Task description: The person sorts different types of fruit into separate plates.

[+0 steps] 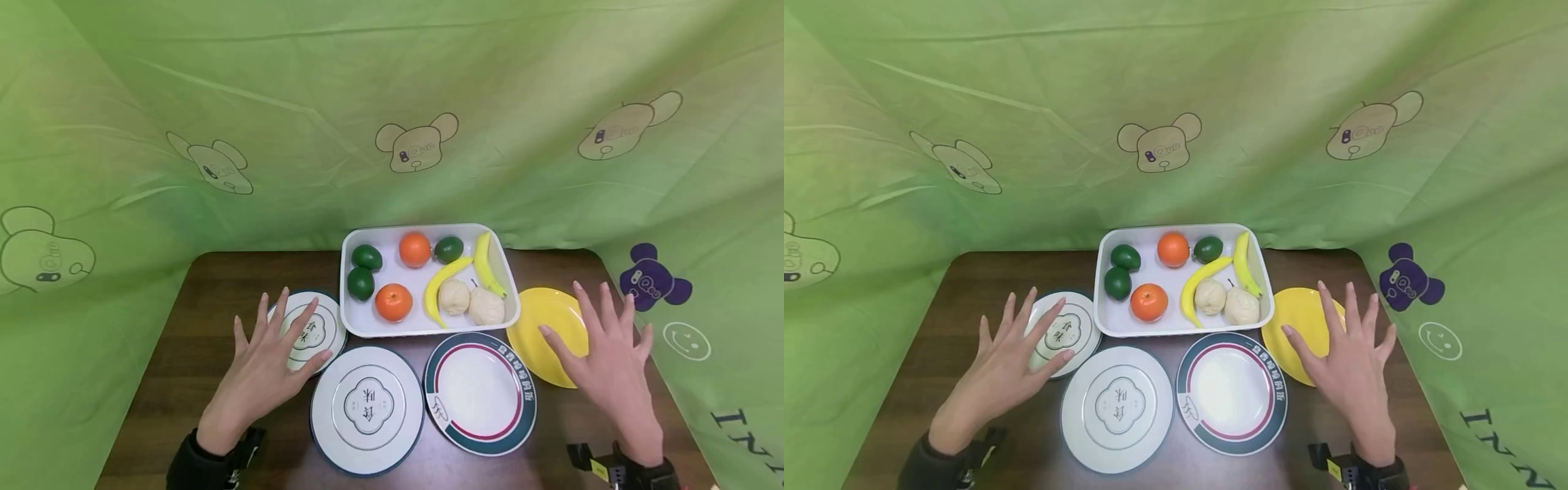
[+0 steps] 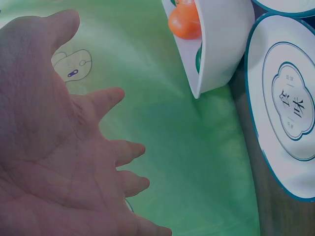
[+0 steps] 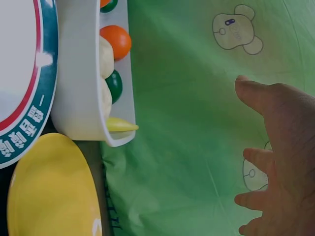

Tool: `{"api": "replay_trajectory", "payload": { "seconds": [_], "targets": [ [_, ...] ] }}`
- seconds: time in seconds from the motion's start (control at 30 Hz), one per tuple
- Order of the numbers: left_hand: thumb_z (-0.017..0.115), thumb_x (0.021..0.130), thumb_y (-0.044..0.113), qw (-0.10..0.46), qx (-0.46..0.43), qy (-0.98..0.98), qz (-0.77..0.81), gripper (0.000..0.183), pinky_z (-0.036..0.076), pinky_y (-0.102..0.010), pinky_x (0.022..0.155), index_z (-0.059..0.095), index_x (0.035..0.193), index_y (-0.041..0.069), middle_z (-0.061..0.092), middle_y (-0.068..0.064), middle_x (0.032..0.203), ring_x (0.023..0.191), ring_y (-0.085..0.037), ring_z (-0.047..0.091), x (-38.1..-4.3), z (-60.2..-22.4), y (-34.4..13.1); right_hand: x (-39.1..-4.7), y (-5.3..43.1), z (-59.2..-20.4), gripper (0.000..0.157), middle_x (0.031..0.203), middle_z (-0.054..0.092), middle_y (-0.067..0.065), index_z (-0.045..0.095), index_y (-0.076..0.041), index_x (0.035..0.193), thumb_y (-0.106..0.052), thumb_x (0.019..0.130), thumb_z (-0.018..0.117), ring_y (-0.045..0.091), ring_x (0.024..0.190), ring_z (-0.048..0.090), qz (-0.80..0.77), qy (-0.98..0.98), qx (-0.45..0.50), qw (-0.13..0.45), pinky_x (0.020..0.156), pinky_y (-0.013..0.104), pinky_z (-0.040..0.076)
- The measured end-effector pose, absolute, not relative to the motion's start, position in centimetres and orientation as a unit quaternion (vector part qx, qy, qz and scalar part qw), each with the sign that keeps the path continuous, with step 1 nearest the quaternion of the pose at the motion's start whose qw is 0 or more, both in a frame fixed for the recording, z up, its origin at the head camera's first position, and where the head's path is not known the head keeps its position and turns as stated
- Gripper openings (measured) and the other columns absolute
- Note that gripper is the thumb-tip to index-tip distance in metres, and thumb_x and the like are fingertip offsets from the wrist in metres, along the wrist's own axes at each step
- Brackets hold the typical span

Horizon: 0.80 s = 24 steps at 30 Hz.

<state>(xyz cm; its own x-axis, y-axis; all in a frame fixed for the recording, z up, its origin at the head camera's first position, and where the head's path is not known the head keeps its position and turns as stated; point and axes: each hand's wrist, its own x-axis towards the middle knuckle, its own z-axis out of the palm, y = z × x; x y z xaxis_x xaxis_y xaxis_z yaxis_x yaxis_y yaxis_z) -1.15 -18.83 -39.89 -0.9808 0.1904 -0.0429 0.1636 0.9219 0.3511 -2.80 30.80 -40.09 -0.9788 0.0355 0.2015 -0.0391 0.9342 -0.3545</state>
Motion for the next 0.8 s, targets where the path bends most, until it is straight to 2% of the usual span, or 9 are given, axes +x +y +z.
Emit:
{"api": "replay_trajectory", "payload": {
  "seconds": [0.33, 0.4, 0.43, 0.5, 0.53, 0.6, 0.67, 0.8],
  "targets": [
    [0.057, 0.096, 0.064, 0.056, 0.071, 0.977, 0.193, 0.081, 0.001, -0.082, 0.110, 0.022, 0.163, 0.034, 0.010, -0.021, 0.171, 0.157, -0.048, -0.002, 0.5, -40.7, -19.5, -2.2, 30.1, -40.9, 0.088, 0.169, 0.008, 0.025, 0.019, -0.024, 0.164, -0.054, 0.095, 0.063, 0.057, 0.152, -0.007, 0.184, -0.980, 0.002, 0.080, 0.103, 0.088, -0.007],
    [0.060, 0.098, 0.057, 0.055, 0.059, 0.977, 0.199, 0.081, 0.006, -0.081, 0.111, 0.022, 0.164, 0.029, 0.017, -0.025, 0.168, 0.155, -0.050, 0.008, 1.0, -41.1, -19.8, -2.1, 30.0, -40.8, 0.087, 0.169, 0.007, 0.025, 0.018, -0.024, 0.165, -0.054, 0.096, 0.062, 0.057, 0.152, -0.007, 0.186, -0.980, -0.001, 0.074, 0.104, 0.087, -0.007],
    [0.063, 0.098, 0.051, 0.048, 0.054, 0.977, 0.200, 0.080, 0.013, -0.079, 0.112, 0.025, 0.163, 0.025, 0.025, -0.027, 0.164, 0.152, -0.050, 0.020, 1.3, -41.4, -20.0, -2.0, 29.9, -40.9, 0.087, 0.169, 0.007, 0.026, 0.018, -0.024, 0.165, -0.054, 0.096, 0.061, 0.057, 0.153, -0.008, 0.187, -0.980, -0.002, 0.072, 0.104, 0.087, -0.006],
    [0.065, 0.099, 0.042, 0.039, 0.031, 0.977, 0.208, 0.075, 0.033, -0.072, 0.107, 0.031, 0.160, 0.015, 0.039, -0.029, 0.154, 0.138, -0.049, 0.044, 1.9, -42.1, -20.2, -1.8, 29.8, -40.9, 0.086, 0.169, 0.007, 0.026, 0.017, -0.024, 0.165, -0.054, 0.097, 0.060, 0.056, 0.153, -0.008, 0.189, -0.980, -0.005, 0.069, 0.104, 0.087, -0.006],
    [0.065, 0.100, 0.039, 0.038, 0.015, 0.975, 0.219, 0.071, 0.043, -0.067, 0.099, 0.035, 0.158, 0.011, 0.045, -0.028, 0.147, 0.127, -0.047, 0.053, 2.2, -42.6, -20.1, -1.8, 29.7, -40.9, 0.086, 0.169, 0.007, 0.026, 0.017, -0.024, 0.165, -0.054, 0.097, 0.060, 0.056, 0.153, -0.008, 0.190, -0.979, -0.006, 0.069, 0.104, 0.087, -0.006],
    [0.064, 0.101, 0.035, 0.043, -0.026, 0.967, 0.249, 0.061, 0.053, -0.055, 0.082, 0.043, 0.150, 0.005, 0.053, -0.025, 0.132, 0.109, -0.040, 0.062, 2.8, -43.6, -19.8, -1.8, 29.5, -41.0, 0.085, 0.169, 0.007, 0.026, 0.017, -0.024, 0.165, -0.054, 0.097, 0.060, 0.056, 0.153, -0.009, 0.195, -0.978, -0.005, 0.069, 0.104, 0.087, -0.006],
    [0.062, 0.101, 0.033, 0.055, -0.074, 0.952, 0.293, 0.051, 0.053, -0.045, 0.072, 0.049, 0.140, 0.003, 0.058, -0.020, 0.119, 0.098, -0.032, 0.066, 3.4, -44.8, -19.3, -1.9, 29.2, -41.1, 0.084, 0.169, 0.008, 0.026, 0.018, -0.024, 0.164, -0.053, 0.097, 0.060, 0.056, 0.153, -0.007, 0.201, -0.977, 0.000, 0.073, 0.105, 0.087, -0.006],
    [0.063, 0.101, 0.027, 0.057, -0.127, 0.926, 0.352, 0.034, 0.050, -0.032, 0.065, 0.056, 0.122, 0.001, 0.062, -0.009, 0.091, 0.078, -0.017, 0.065, 4.3, -47.3, -17.6, -2.7, 27.9, -40.7, 0.082, 0.169, 0.011, 0.025, 0.021, -0.025, 0.164, -0.052, 0.098, 0.061, 0.056, 0.153, -0.003, 0.215, -0.973, 0.025, 0.085, 0.107, 0.085, -0.003]
  ]
}}
